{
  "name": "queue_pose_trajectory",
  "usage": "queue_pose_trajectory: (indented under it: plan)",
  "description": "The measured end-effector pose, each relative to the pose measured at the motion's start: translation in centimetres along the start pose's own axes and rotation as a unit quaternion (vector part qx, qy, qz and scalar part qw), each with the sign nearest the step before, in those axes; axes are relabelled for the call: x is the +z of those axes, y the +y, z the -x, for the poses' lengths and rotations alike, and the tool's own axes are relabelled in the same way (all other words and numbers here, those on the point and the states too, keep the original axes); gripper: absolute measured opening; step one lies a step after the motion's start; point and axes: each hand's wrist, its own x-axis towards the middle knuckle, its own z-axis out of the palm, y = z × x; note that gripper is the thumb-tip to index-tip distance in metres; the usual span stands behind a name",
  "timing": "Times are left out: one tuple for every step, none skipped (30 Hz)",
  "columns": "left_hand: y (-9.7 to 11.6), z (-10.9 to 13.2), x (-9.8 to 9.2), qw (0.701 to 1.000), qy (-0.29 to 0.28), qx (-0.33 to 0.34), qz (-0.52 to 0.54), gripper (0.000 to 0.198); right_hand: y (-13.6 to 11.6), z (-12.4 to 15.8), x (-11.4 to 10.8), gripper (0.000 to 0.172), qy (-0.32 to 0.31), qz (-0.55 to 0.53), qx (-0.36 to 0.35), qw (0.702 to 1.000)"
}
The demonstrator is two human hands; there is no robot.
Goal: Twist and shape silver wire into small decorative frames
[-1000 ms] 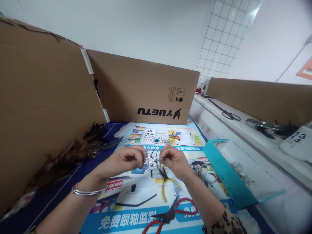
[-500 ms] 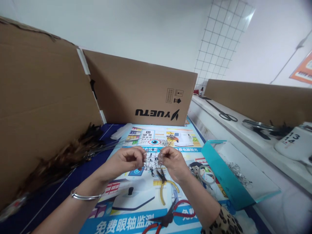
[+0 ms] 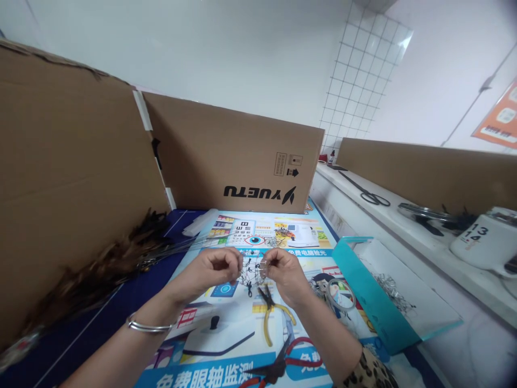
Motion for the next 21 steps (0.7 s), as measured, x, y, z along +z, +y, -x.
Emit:
queue_pose_trajectory:
  plan:
    - [0.0, -0.1, 0.1, 1.000, -0.003, 0.000, -0.002, 0.011, 0.2, -0.1, -0.1, 0.016, 0.004, -0.001, 0.001, 1.000]
    - [-0.1, -0.1, 0.2, 1.000, -0.006, -0.001, -0.003, 0.011, 0.3, -0.1, -0.2, 0.016, 0.006, -0.001, 0.004, 1.000]
    - [-0.2, -0.1, 0.2, 1.000, -0.008, -0.004, -0.002, 0.011, 0.5, -0.2, -0.3, 0.016, 0.006, 0.000, 0.007, 1.000]
    - [-0.3, -0.2, 0.2, 1.000, -0.008, -0.007, 0.000, 0.011, 0.6, -0.3, -0.4, 0.015, 0.005, 0.003, 0.010, 1.000]
    - [-0.4, -0.2, 0.2, 1.000, -0.006, -0.010, 0.004, 0.011, 0.8, -0.4, -0.6, 0.015, 0.003, 0.005, 0.011, 1.000]
    - [-0.5, -0.2, 0.1, 1.000, -0.005, -0.013, 0.008, 0.011, 0.9, -0.4, -0.7, 0.015, 0.003, 0.007, 0.010, 1.000]
    - [-0.7, -0.2, 0.1, 1.000, -0.003, -0.018, 0.013, 0.011, 1.0, -0.5, -0.8, 0.015, 0.005, 0.007, 0.010, 1.000]
    - [-0.8, -0.2, 0.0, 1.000, -0.001, -0.024, 0.018, 0.011, 1.1, -0.5, -0.9, 0.015, 0.004, 0.007, 0.013, 1.000]
    - [-0.9, -0.2, 0.0, 0.999, 0.001, -0.028, 0.022, 0.010, 1.1, -0.6, -0.9, 0.015, 0.004, 0.008, 0.016, 1.000]
    - [-1.1, -0.2, 0.0, 0.999, 0.003, -0.031, 0.025, 0.010, 1.1, -0.6, -1.0, 0.015, 0.002, 0.011, 0.020, 1.000]
    - [-1.2, -0.3, 0.0, 0.999, 0.004, -0.032, 0.027, 0.010, 1.0, -0.6, -1.1, 0.015, 0.000, 0.014, 0.022, 1.000]
    - [-1.4, -0.3, 0.0, 0.999, 0.005, -0.029, 0.029, 0.010, 0.9, -0.7, -1.1, 0.016, -0.001, 0.018, 0.023, 1.000]
    - [-1.5, -0.4, 0.1, 0.999, 0.005, -0.024, 0.032, 0.010, 0.6, -0.7, -1.2, 0.015, -0.001, 0.025, 0.024, 0.999]
    - [-1.7, -0.4, 0.1, 0.999, 0.005, -0.019, 0.035, 0.011, 0.4, -0.7, -1.3, 0.015, 0.000, 0.033, 0.025, 0.999]
    - [-1.9, -0.4, 0.2, 0.999, 0.005, -0.014, 0.040, 0.011, 0.1, -0.8, -1.3, 0.015, -0.001, 0.042, 0.027, 0.999]
    - [-2.1, -0.5, 0.4, 0.999, 0.006, -0.011, 0.045, 0.012, -0.2, -0.8, -1.4, 0.015, -0.003, 0.052, 0.031, 0.998]
    - [-2.3, -0.5, 0.5, 0.999, 0.008, -0.006, 0.051, 0.012, -0.6, -0.9, -1.5, 0.015, -0.007, 0.061, 0.036, 0.997]
    - [-2.6, -0.5, 0.6, 0.998, 0.012, 0.000, 0.058, 0.012, -0.9, -1.0, -1.5, 0.015, -0.010, 0.071, 0.040, 0.997]
    - [-2.8, -0.5, 0.8, 0.998, 0.016, 0.008, 0.066, 0.013, -1.2, -1.2, -1.5, 0.015, -0.014, 0.080, 0.044, 0.996]
    - [-2.9, -0.5, 0.9, 0.997, 0.021, 0.017, 0.076, 0.013, -1.6, -1.4, -1.5, 0.015, -0.018, 0.090, 0.048, 0.995]
    - [-3.1, -0.5, 1.1, 0.996, 0.028, 0.025, 0.087, 0.014, -1.9, -1.6, -1.4, 0.015, -0.021, 0.101, 0.052, 0.993]
